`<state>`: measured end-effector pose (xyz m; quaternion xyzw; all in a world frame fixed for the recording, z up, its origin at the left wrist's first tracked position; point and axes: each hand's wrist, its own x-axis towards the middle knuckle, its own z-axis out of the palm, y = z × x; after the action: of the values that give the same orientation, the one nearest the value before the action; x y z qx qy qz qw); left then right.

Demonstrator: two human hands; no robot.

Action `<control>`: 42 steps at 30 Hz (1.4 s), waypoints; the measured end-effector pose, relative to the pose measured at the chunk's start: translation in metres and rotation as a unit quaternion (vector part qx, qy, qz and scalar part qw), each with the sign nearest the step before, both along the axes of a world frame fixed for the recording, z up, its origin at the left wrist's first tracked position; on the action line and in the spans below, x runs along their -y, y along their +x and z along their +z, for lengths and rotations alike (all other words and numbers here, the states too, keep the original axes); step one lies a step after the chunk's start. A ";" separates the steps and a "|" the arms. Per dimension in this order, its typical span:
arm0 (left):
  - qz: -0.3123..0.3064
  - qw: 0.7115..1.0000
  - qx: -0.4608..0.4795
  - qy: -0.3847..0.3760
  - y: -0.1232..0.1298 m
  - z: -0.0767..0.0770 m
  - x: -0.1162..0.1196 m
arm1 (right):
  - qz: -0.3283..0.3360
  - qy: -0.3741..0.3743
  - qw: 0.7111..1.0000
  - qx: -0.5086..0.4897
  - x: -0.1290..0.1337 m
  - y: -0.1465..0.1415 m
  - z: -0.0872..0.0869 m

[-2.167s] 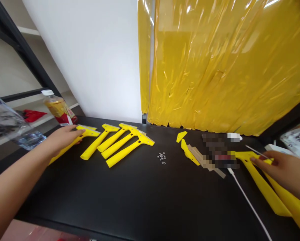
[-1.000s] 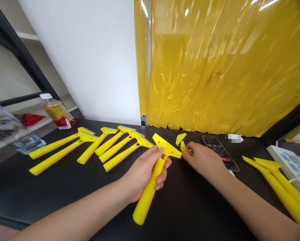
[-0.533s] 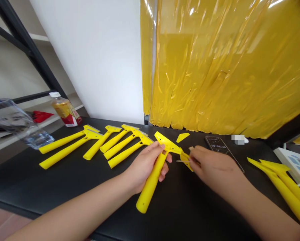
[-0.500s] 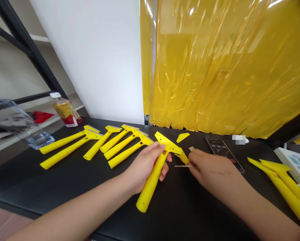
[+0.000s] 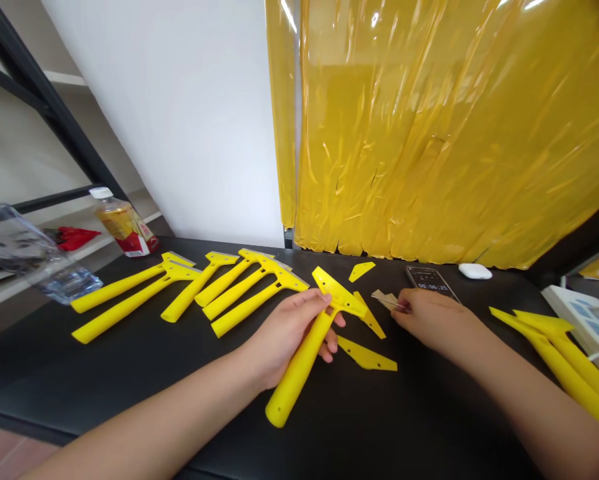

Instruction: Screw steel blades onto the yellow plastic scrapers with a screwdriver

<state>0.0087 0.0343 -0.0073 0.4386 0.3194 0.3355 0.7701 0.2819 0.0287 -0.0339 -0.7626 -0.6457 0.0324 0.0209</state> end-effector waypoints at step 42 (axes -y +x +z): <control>-0.019 0.999 -0.047 -0.002 0.005 0.002 0.008 | 0.147 0.117 0.897 -0.401 0.034 -0.066 0.020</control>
<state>0.0136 0.0267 -0.0055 0.4581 0.3479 0.2991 0.7613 0.2162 -0.0058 -0.0135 -0.5737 -0.6865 0.2621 0.3618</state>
